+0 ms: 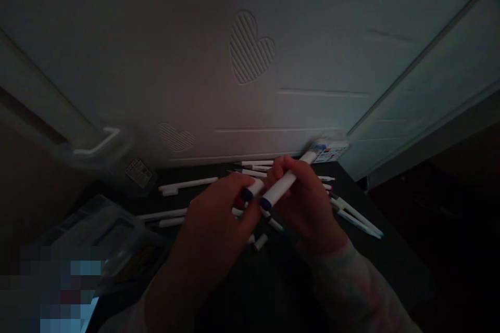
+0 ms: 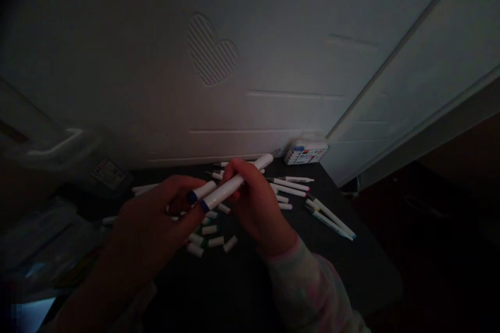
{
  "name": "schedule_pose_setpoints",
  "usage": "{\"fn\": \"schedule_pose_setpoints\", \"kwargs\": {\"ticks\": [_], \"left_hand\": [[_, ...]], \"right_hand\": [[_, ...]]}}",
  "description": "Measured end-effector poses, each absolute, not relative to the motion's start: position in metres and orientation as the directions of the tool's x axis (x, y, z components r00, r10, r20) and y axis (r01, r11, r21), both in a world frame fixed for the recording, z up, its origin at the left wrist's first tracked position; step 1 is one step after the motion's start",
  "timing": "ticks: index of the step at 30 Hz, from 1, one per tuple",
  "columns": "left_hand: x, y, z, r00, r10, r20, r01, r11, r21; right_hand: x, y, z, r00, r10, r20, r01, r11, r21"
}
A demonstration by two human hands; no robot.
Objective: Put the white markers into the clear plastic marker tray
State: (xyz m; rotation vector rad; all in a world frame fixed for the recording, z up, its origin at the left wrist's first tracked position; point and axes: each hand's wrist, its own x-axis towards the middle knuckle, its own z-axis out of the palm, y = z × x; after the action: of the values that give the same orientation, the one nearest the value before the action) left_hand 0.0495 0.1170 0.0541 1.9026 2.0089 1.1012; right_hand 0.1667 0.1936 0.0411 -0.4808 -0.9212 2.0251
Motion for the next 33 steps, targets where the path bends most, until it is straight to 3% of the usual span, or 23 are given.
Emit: {"fn": "schedule_pose_setpoints", "kwargs": {"ticks": [5,10,14,17,20,25,28,33], "left_hand": [[0.035,0.123,0.054,-0.202,0.922,0.330,0.789,-0.047,0.613],[0.034,0.124,0.057,-0.068,0.969,0.238,0.737,-0.112,0.667],[0.032,0.122,0.057,-0.077,0.966,0.248,0.635,-0.145,0.759],[0.028,0.121,0.055,-0.245,0.935,0.256,0.420,-0.136,0.897],[0.025,0.123,0.054,-0.434,0.891,0.135,-0.004,-0.152,0.988],[0.021,0.131,0.054,-0.505,0.863,-0.025,-0.548,-0.298,0.782],[0.022,0.133,0.054,-0.459,0.883,-0.100,-0.661,-0.264,0.703],[0.026,0.132,0.052,-0.441,0.893,-0.089,-0.616,-0.229,0.754]], "right_hand": [[0.163,0.198,0.032,-0.624,0.781,0.023,-0.504,-0.379,-0.776],[0.159,0.194,0.023,-0.669,0.743,-0.009,-0.238,-0.226,-0.945],[0.158,0.191,0.021,-0.673,0.739,0.025,-0.255,-0.200,-0.946],[0.161,0.190,0.024,-0.689,0.724,0.019,-0.242,-0.205,-0.948],[0.166,0.184,0.032,-0.703,0.711,-0.013,-0.083,-0.101,-0.991],[0.170,0.173,0.043,-0.771,0.637,0.007,0.146,0.187,-0.972],[0.170,0.171,0.043,-0.785,0.620,0.013,0.177,0.245,-0.953],[0.169,0.171,0.043,-0.773,0.634,0.008,0.227,0.289,-0.930]]}}
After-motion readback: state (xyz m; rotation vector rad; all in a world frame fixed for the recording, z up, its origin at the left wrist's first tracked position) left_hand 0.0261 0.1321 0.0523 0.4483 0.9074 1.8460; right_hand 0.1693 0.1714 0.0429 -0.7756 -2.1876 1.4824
